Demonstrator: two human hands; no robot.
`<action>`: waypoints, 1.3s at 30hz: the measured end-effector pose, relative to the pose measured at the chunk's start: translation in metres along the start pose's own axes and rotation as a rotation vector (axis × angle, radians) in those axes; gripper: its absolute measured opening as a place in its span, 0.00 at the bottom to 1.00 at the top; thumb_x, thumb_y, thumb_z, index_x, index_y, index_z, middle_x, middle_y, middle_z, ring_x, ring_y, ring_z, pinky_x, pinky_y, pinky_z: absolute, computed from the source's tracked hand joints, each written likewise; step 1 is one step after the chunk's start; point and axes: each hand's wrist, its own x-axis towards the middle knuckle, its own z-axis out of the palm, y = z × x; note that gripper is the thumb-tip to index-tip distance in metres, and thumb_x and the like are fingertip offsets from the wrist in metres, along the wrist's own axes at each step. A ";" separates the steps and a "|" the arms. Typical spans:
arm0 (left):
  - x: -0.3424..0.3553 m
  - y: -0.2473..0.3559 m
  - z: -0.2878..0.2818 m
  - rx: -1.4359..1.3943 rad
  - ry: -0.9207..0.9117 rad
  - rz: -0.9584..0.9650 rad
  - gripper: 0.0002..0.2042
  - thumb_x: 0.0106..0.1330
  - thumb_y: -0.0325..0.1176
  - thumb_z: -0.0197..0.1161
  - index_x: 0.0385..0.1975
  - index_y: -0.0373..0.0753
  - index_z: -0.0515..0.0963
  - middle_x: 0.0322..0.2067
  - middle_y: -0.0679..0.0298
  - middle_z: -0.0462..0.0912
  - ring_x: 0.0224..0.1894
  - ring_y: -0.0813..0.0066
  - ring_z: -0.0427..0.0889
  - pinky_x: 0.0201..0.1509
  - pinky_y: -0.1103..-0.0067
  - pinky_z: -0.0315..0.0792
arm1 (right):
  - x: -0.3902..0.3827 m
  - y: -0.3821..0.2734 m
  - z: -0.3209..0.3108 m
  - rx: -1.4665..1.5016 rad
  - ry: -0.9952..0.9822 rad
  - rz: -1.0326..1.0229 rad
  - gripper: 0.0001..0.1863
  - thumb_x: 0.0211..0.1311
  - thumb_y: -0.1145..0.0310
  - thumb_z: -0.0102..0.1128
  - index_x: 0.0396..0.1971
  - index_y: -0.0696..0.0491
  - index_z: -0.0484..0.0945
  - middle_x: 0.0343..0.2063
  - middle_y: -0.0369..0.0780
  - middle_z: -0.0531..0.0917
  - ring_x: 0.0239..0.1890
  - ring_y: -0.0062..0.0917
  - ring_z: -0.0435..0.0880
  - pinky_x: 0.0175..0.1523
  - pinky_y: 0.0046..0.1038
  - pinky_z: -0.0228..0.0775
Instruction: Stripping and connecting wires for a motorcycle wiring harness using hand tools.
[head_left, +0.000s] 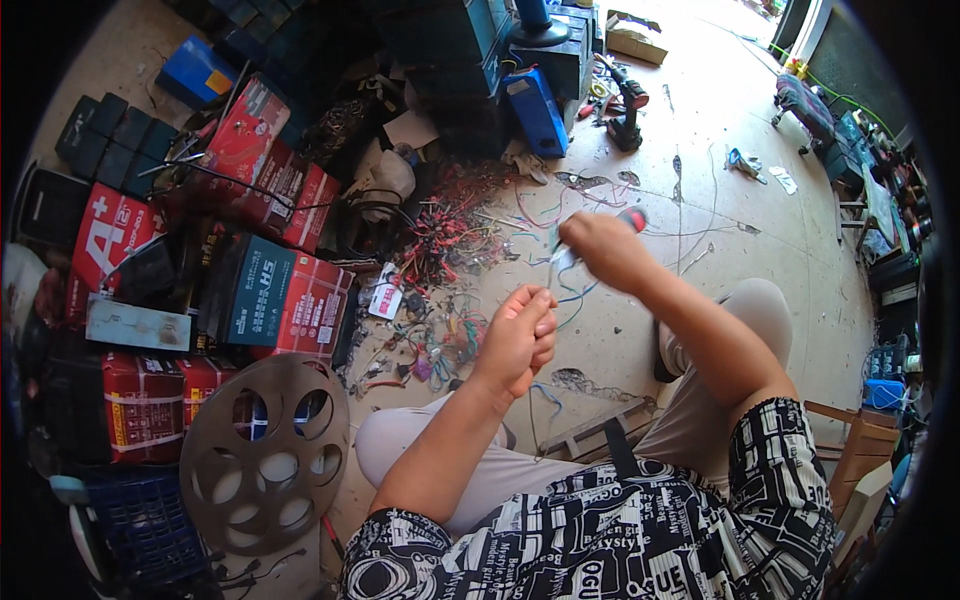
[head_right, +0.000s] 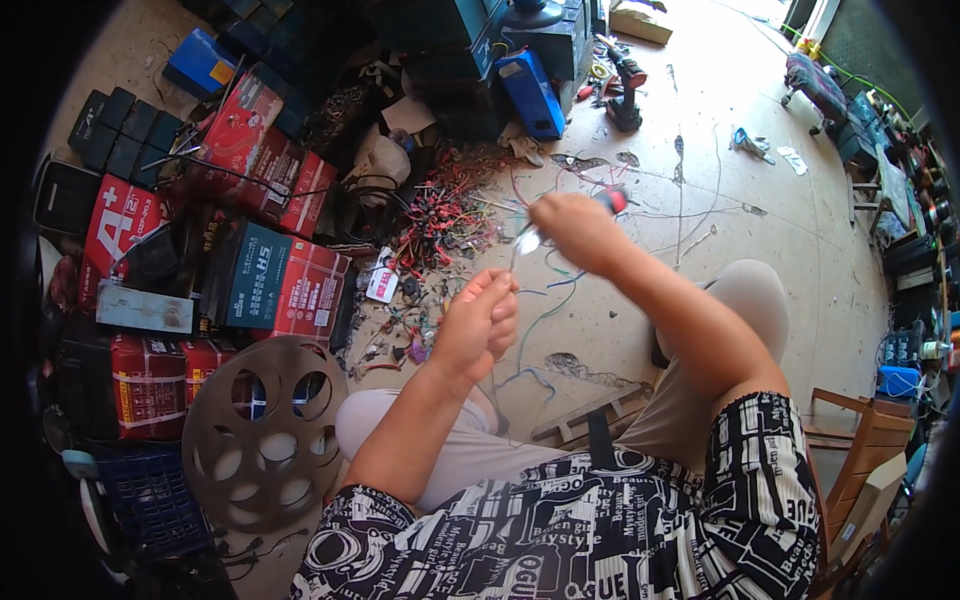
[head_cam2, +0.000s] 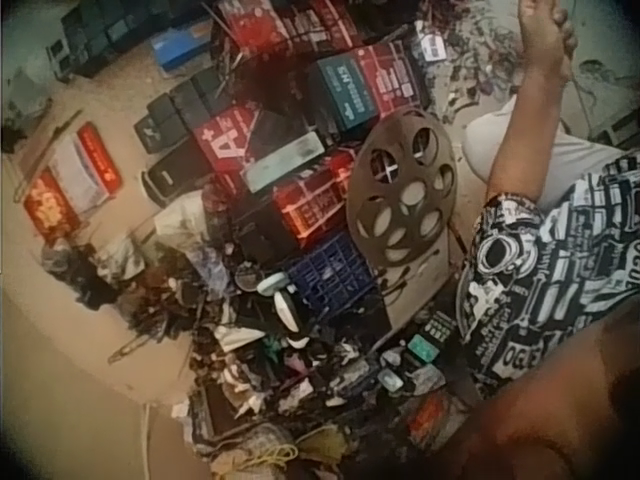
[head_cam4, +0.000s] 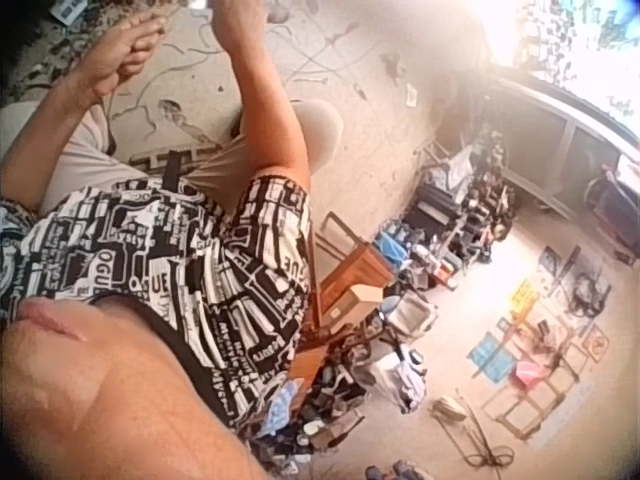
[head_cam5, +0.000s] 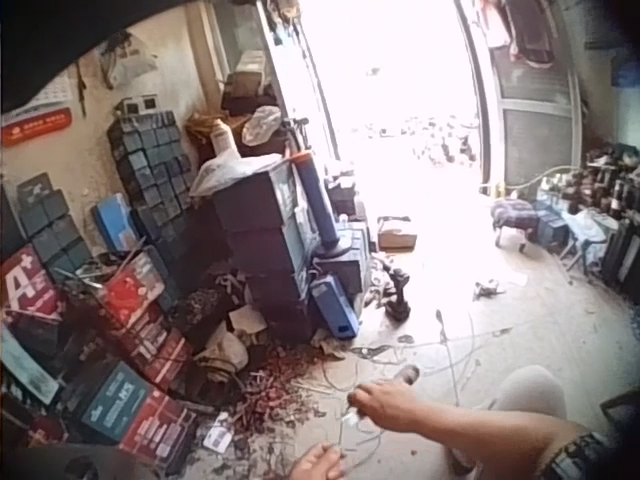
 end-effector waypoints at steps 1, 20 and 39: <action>-0.001 -0.001 0.000 -0.003 -0.033 -0.024 0.06 0.70 0.34 0.49 0.32 0.42 0.68 0.15 0.75 0.61 0.11 0.89 0.52 0.13 0.89 0.46 | -0.003 0.016 0.001 -0.042 0.021 0.039 0.07 0.53 0.72 0.55 0.33 0.51 0.72 0.31 0.38 0.75 0.36 0.33 0.78 0.42 0.32 0.69; -0.015 -0.010 0.001 -0.045 -0.033 -0.071 0.06 0.70 0.33 0.47 0.31 0.42 0.67 0.15 0.75 0.59 0.12 0.89 0.52 0.13 0.88 0.46 | 0.002 0.032 0.011 -0.208 0.113 0.011 0.06 0.56 0.69 0.54 0.35 0.50 0.71 0.29 0.35 0.79 0.34 0.30 0.81 0.38 0.31 0.70; -0.015 -0.002 -0.009 -0.081 -0.143 -0.004 0.06 0.70 0.35 0.49 0.32 0.42 0.68 0.15 0.77 0.58 0.12 0.89 0.52 0.14 0.89 0.46 | 0.012 -0.033 -0.008 0.944 0.019 0.393 0.19 0.69 0.58 0.45 0.20 0.52 0.70 0.13 0.26 0.62 0.18 0.10 0.58 0.24 0.16 0.52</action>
